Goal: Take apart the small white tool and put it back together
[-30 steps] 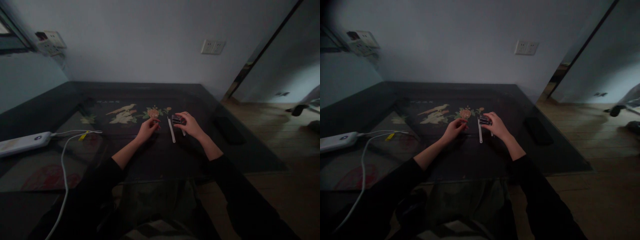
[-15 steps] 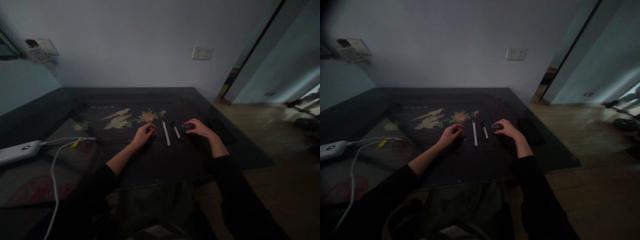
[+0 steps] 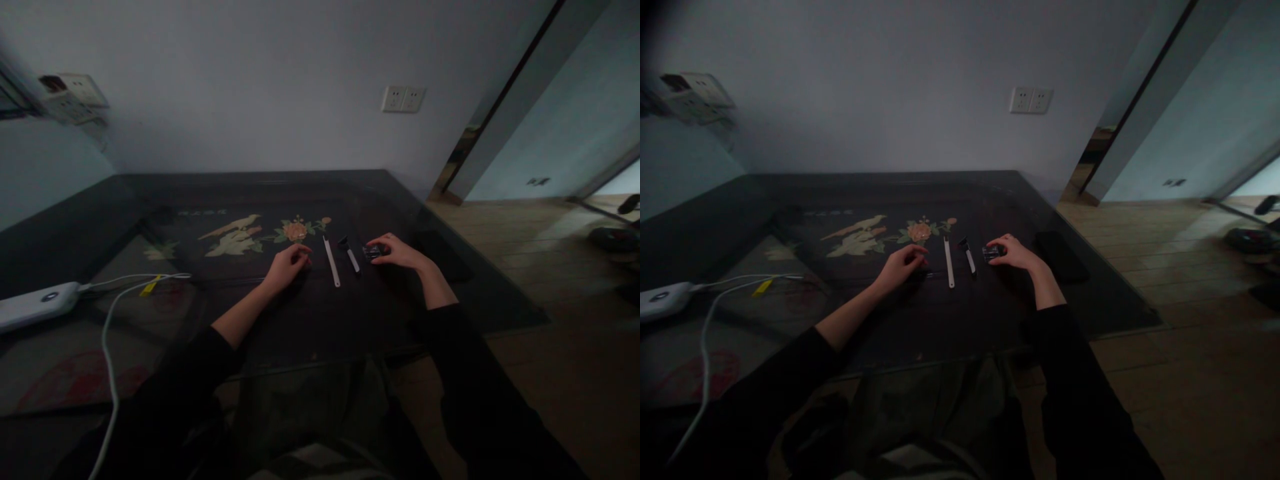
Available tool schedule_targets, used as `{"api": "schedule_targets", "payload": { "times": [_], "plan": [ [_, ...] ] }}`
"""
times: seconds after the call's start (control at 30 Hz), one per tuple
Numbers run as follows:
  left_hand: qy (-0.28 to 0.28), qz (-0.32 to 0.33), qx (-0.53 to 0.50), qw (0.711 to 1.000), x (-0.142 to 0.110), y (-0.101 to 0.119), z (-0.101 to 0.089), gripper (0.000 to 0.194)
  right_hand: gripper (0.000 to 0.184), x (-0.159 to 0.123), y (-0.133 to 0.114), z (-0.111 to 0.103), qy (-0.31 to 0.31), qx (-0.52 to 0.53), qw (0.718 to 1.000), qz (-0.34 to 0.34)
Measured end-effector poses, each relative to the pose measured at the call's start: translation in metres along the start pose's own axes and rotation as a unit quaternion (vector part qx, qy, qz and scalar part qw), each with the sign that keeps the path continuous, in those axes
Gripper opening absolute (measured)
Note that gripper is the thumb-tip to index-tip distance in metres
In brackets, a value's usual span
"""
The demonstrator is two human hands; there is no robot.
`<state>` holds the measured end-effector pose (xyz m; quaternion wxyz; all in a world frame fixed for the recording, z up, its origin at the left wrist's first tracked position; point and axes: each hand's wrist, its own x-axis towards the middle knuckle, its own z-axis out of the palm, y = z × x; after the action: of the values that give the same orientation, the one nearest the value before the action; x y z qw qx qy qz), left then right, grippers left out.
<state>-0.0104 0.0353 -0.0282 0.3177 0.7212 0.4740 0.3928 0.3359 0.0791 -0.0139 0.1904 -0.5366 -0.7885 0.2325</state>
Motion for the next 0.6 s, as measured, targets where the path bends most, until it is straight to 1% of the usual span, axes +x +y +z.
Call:
{"api": "schedule_targets", "payload": {
  "times": [0.13,0.4,0.6],
  "plan": [
    [0.003,0.004,0.005,1.000,-0.0001,0.0001,-0.0002,0.020,0.044,0.0006,0.0008,0.0014,0.008,0.004,1.000,-0.009],
    [-0.002,0.002,0.012,1.000,0.0002,0.0016,-0.0003,0.019,0.045,0.0005,-0.0016,0.0016,0.004,0.010,1.000,-0.011],
    [-0.005,0.006,0.019,1.000,-0.0005,0.0018,-0.0008,0.019,0.046,-0.0015,-0.0033,0.0002,-0.001,0.006,1.000,0.000]
  ]
}}
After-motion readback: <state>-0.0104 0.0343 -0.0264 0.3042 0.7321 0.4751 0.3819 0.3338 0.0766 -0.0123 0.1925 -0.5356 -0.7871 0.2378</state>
